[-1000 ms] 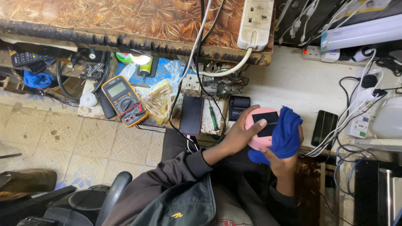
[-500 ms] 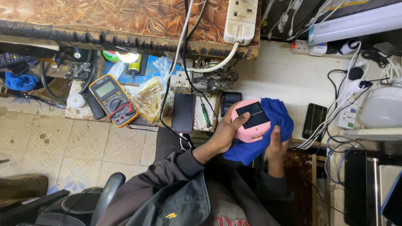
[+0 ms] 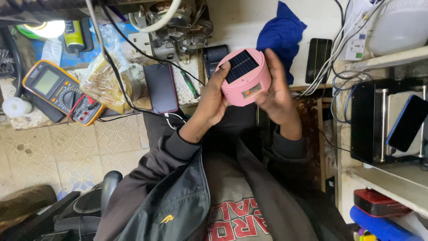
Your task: The person sits in a chair and cleans a white cylindrical light fixture with a blue cloth. They then wipe a pink solar-powered device and a black power bank with the same cloth. The person handles each item individually, wiping the surfaces and turning them over before placing them back on the cluttered workbench.
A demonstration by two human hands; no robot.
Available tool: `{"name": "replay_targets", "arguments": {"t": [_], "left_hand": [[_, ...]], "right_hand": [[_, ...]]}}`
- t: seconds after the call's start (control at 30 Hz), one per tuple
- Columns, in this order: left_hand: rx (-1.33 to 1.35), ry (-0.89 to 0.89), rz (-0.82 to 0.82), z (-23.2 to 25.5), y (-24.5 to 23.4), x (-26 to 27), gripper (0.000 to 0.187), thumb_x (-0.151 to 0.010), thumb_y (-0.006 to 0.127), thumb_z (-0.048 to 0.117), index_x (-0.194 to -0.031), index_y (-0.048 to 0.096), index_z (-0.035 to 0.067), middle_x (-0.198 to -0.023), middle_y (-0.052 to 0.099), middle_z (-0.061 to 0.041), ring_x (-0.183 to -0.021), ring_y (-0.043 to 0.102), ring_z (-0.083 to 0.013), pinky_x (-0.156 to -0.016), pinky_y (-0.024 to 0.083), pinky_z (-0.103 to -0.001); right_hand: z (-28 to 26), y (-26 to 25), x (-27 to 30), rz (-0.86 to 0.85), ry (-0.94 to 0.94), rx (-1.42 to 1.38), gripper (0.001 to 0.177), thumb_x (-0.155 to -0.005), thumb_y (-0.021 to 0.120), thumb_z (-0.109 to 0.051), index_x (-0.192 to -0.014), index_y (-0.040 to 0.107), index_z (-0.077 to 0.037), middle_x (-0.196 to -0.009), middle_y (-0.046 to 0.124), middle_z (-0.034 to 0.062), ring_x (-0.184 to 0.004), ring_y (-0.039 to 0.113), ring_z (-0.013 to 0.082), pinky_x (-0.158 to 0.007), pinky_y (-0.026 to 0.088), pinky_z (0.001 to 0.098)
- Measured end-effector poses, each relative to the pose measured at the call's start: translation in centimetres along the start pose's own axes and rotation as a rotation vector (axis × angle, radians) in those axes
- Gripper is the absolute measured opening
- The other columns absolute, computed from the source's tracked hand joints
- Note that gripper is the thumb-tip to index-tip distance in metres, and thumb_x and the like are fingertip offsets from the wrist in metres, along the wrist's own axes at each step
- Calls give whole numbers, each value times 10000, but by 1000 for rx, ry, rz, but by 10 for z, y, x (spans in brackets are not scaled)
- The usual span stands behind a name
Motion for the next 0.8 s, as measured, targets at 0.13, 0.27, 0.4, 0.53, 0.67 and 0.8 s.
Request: {"name": "replay_targets", "arguments": {"t": [0.13, 0.27, 0.4, 0.53, 0.67, 0.8], "left_hand": [[-23, -4, -2, -5, -11, -7, 541, -961, 732, 303, -1394, 540, 42, -1101, 716, -196, -862, 772, -382, -653, 652, -536], [-88, 60, -85, 0, -5, -5, 533, -985, 717, 279, -1441, 527, 79, -1129, 705, -181, -946, 764, -373, -697, 666, -522], [-131, 106, -114, 3, -3, -1, 528, -1001, 716, 281, -1456, 522, 98, -1158, 698, -189, -981, 754, -384, -705, 669, -520], [-114, 108, -143, 1, -5, -2, 551, -1008, 713, 296, -1480, 503, 106, -1190, 691, -197, -979, 756, -374, -702, 674, -503], [-170, 152, -199, 7, 1, 3, 629, -1022, 698, 327, -1542, 432, 92, -1314, 636, -224, -1141, 697, -343, -859, 646, -518], [-201, 225, -250, 11, 6, 9, 598, -1060, 669, 285, -1562, 418, 78, -1451, 560, -257, -1302, 593, -368, -1013, 583, -564]], "right_hand": [[-8, 11, 6, 60, 1, 49, 1021, -887, 836, -288, -1652, 180, -118, -1657, 327, 171, -1552, 293, 274, -1292, 222, 466], [-3, 14, 6, 32, -14, -168, 1002, -875, 798, -144, -1650, 164, -109, -1659, 334, 171, -1543, 322, 280, -1294, 256, 491], [5, 11, 5, 92, -17, -258, 1016, -815, 841, -165, -1632, 239, -123, -1629, 379, 143, -1508, 378, 265, -1287, 312, 470], [13, 9, 7, 136, -10, -294, 1001, -797, 835, -131, -1615, 259, -98, -1609, 395, 147, -1499, 395, 274, -1287, 326, 466], [8, 8, 7, 131, 4, -291, 993, -797, 820, -81, -1619, 264, -117, -1599, 419, 126, -1490, 413, 257, -1268, 353, 465], [1, 9, 8, 97, 15, -204, 1024, -810, 842, -138, -1629, 228, -121, -1592, 412, 100, -1489, 390, 222, -1276, 334, 453]]}}
Point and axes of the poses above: each hand's wrist, its own x-axis away from the middle knuckle, its own y-axis out of the palm, z = x × y, the point moved 8 cm from there along -x, towards the middle knuckle
